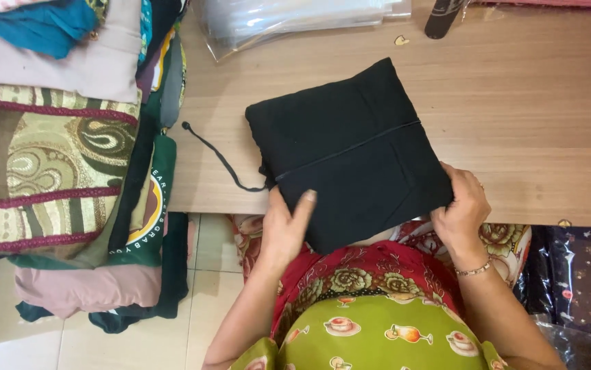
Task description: A person folds a black garment, cleans it thoroughly with a lint roller, and then packages it into a clear plastic bag.
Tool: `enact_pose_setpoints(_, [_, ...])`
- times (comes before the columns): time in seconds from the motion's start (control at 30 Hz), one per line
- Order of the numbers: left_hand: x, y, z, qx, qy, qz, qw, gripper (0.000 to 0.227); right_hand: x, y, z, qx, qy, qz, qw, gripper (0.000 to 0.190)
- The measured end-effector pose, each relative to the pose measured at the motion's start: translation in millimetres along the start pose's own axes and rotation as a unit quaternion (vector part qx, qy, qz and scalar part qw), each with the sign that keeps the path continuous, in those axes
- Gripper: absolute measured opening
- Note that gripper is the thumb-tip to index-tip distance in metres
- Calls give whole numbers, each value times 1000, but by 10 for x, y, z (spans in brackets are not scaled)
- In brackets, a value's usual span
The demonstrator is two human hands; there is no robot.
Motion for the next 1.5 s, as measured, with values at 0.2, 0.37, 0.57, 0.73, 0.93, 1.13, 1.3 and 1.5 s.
enact_pose_setpoints(0.2, [119,-57,47,21,16,91,996,108,-4,-40,-66,3,-8,37,999,26])
enact_pose_setpoints(0.37, [2,-159,449,159,33,2,987,93,153,-220,-295,-4,18,45,999,21])
enact_pose_setpoints(0.57, [-405,-490,603,104,-23,211,972,85,172,-309,-305,2,61,-7,998,27])
enact_pose_setpoints(0.73, [-442,-563,1536,128,-112,192,967,84,232,-318,-322,-1,66,-22,998,26])
enact_pose_setpoints(0.93, [-163,-268,2249,81,-86,195,974,84,257,-306,-323,-9,39,-41,998,26])
enact_pose_setpoints(1.13, [-128,62,2496,145,-81,-52,985,60,325,-381,-322,-8,41,-41,998,25])
enact_pose_setpoints(1.3, [-260,127,2534,175,-151,89,969,54,295,-298,-319,-26,38,-80,996,21])
enact_pose_setpoints(1.5, [-205,-74,2395,221,-175,252,926,47,293,-332,-337,-27,34,-62,997,21])
Point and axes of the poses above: each hand's wrist, its own z-axis towards the middle knuckle, its own x-axis out of the palm, y = z × x, the point moved 9 cm from there along z, towards the middle knuckle, and after that the axes turned 8 degrees about x, right-handed, at the moved point
